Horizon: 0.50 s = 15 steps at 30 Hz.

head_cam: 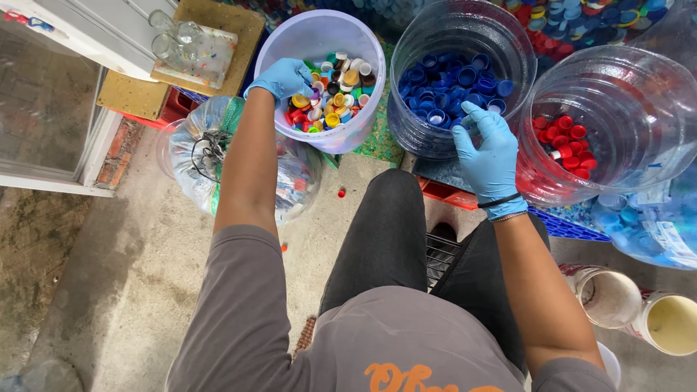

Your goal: The person sorts mixed plastic bottle caps by color, picking them from a white bucket and placing them into separate clear containers for blue and red caps. The hands handle caps one at a time and occasionally drop a cap to the floor.

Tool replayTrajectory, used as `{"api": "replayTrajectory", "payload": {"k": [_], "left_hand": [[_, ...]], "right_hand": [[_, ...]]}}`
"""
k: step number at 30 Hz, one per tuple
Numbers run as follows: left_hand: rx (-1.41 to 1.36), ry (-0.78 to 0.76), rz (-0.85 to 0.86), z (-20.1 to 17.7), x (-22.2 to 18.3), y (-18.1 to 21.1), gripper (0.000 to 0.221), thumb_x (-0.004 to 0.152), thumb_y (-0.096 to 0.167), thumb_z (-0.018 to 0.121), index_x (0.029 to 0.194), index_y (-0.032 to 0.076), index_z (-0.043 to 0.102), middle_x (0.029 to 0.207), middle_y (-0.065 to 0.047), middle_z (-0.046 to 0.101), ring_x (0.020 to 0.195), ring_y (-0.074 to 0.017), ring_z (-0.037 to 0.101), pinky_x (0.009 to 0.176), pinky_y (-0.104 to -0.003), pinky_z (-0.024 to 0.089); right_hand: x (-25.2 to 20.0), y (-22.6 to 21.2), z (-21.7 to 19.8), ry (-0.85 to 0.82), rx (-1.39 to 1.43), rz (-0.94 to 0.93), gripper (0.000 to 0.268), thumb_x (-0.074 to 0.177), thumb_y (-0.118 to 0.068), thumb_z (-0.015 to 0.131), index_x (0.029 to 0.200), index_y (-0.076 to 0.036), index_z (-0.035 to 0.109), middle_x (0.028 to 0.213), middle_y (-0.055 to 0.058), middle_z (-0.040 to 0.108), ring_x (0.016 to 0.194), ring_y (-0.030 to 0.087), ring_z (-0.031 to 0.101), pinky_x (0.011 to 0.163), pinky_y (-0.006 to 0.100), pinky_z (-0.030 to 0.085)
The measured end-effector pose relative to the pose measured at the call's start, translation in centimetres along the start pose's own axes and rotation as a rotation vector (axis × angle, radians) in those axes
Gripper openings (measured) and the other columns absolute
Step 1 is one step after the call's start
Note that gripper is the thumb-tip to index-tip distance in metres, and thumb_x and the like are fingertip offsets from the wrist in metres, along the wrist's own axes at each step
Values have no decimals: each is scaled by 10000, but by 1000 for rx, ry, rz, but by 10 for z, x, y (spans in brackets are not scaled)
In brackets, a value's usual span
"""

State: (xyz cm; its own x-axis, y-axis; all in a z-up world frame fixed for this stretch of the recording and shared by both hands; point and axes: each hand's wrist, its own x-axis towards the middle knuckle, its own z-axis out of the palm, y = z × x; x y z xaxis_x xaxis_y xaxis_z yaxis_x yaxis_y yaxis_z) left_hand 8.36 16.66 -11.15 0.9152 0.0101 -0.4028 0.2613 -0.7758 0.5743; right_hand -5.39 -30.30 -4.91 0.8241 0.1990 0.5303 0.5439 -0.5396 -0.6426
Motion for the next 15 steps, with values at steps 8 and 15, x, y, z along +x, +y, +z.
{"api": "replayTrajectory", "payload": {"k": [8, 15], "left_hand": [[-320, 51, 209, 5, -50, 68, 236, 838, 26, 786, 987, 137, 640, 962, -21, 748, 911, -107, 744, 835, -265, 614], [-288, -232, 486, 29, -138, 204, 238, 889, 136, 807, 1092, 131, 684, 1026, 7, 718, 942, -80, 721, 852, -218, 603]], "right_hand": [[8, -6, 5, -43, -19, -52, 381, 1011, -105, 742, 1372, -12, 662, 1059, 100, 667, 960, 248, 620, 837, 373, 532], [35, -21, 37, -206, -151, -201, 636, 917, -205, 812, 1486, -72, 560, 1214, 183, 625, 1076, 357, 612, 873, 463, 523]]}}
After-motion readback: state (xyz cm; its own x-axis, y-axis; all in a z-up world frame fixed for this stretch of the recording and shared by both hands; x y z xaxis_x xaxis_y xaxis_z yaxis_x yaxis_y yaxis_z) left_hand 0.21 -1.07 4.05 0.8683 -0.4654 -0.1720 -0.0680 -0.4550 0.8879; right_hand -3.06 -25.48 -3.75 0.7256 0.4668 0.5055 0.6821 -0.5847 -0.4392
